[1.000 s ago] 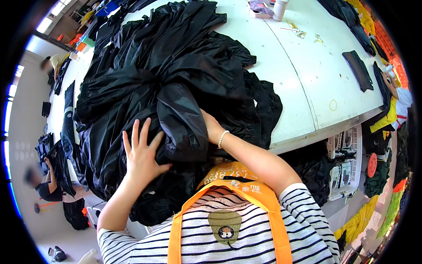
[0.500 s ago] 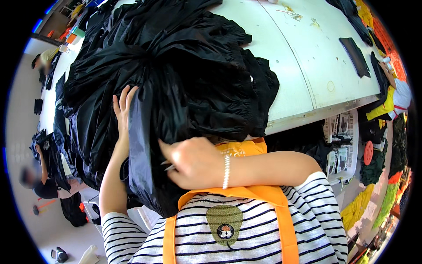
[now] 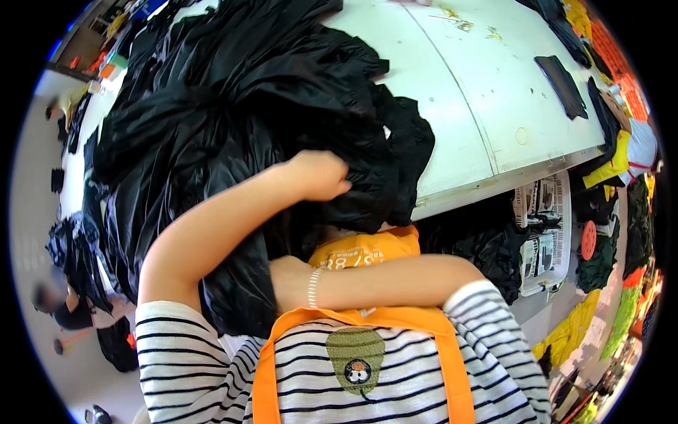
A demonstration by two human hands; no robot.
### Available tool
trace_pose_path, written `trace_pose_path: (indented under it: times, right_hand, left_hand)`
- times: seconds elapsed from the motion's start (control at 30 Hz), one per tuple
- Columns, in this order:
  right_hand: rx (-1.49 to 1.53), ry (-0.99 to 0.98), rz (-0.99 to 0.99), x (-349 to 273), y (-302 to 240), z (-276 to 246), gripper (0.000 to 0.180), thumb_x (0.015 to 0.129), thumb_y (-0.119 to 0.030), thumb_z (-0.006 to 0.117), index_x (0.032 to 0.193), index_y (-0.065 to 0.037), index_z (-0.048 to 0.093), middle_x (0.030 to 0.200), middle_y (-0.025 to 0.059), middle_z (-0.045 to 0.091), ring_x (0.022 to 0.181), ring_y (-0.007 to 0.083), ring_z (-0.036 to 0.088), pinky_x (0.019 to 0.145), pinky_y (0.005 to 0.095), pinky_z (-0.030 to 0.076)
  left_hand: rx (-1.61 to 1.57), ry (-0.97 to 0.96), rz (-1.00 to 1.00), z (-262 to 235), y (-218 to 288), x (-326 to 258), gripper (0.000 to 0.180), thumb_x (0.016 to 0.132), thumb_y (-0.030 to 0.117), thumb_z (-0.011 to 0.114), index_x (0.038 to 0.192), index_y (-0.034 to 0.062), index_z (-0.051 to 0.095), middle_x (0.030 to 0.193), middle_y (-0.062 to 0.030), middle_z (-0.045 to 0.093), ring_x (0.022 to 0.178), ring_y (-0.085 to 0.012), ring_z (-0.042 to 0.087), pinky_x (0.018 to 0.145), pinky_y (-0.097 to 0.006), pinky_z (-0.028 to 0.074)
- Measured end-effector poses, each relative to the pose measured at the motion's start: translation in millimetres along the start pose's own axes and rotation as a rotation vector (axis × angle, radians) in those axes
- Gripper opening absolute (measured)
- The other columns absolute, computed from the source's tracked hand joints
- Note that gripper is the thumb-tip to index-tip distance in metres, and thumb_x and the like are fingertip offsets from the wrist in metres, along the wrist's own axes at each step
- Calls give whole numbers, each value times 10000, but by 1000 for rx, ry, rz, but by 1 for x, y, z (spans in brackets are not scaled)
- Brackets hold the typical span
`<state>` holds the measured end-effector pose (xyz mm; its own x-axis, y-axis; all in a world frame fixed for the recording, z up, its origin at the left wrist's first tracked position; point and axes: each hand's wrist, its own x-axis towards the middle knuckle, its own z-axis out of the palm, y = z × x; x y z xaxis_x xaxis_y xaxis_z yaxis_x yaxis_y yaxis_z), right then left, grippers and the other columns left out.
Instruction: The person repeatedly picks up black garments from a pile on a table and attaches white tags to the waistband area. They handle each garment one at a time, folding the tag into the waistband and securing it with a small fastener. The process is repeated for multiple garments throughout the clip.
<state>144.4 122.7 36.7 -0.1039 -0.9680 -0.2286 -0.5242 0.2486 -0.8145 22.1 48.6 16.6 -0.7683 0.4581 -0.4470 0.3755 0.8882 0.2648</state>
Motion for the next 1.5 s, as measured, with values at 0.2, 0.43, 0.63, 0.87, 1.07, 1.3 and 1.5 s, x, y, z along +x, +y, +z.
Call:
trace_pose_path:
  times: [0.2,0.43,0.63,0.87,1.07,1.3,1.5]
  right_hand:
    - [379,1087,200,-104,126,-51,265,747,-177,718,946,-17,652,906,156,652,843,285,639,782,331,509]
    - [297,1233,605,-81,225,-63,276,765,-169,714,963,13,654,721,131,640,609,242,602,629,310,487]
    - [1015,1024,262,-82,145,-52,477,820,-50,680,1238,81,492,735,-44,490,641,9,419,595,165,365]
    - [1045,998,204,-76,119,-33,482,827,-71,683,1269,24,517,814,-53,516,662,3,408,595,153,353]
    - [874,948,94,-81,129,-32,424,902,-230,613,1232,26,535,836,7,600,499,-1,376,446,164,306]
    - [1505,959,322,-75,146,-69,303,911,-327,589,820,-38,601,618,-20,515,417,29,293,395,201,211]
    - [1422,1185,243,-75,126,-102,277,876,-250,656,665,-110,542,501,-73,385,394,32,284,392,204,213]
  left_hand:
    - [735,-272,237,58,-1,-44,237,803,298,626,885,91,705,890,-74,664,834,-235,610,734,-338,443]
    - [-182,204,256,41,10,-20,334,807,175,647,1105,42,575,1005,-123,623,904,-279,608,781,-360,487]
    - [-966,456,-274,24,-2,-10,518,836,137,677,1261,-39,441,1126,-160,565,932,-185,599,806,-287,490]
    - [-1588,336,-261,25,-17,-11,630,712,18,765,1207,-18,377,1092,-167,585,936,-179,615,842,-282,491]
    - [-1694,285,-36,20,-24,-16,564,738,-73,689,1216,-2,398,1098,-97,594,1006,-146,586,896,-266,462]
    - [-1508,248,8,19,-22,-21,500,762,-51,673,1191,51,439,1006,-12,578,922,-81,556,827,-225,455]
    - [-546,693,-133,-4,-5,-25,707,612,132,834,1203,54,454,1006,-98,524,901,-192,507,770,-306,427]
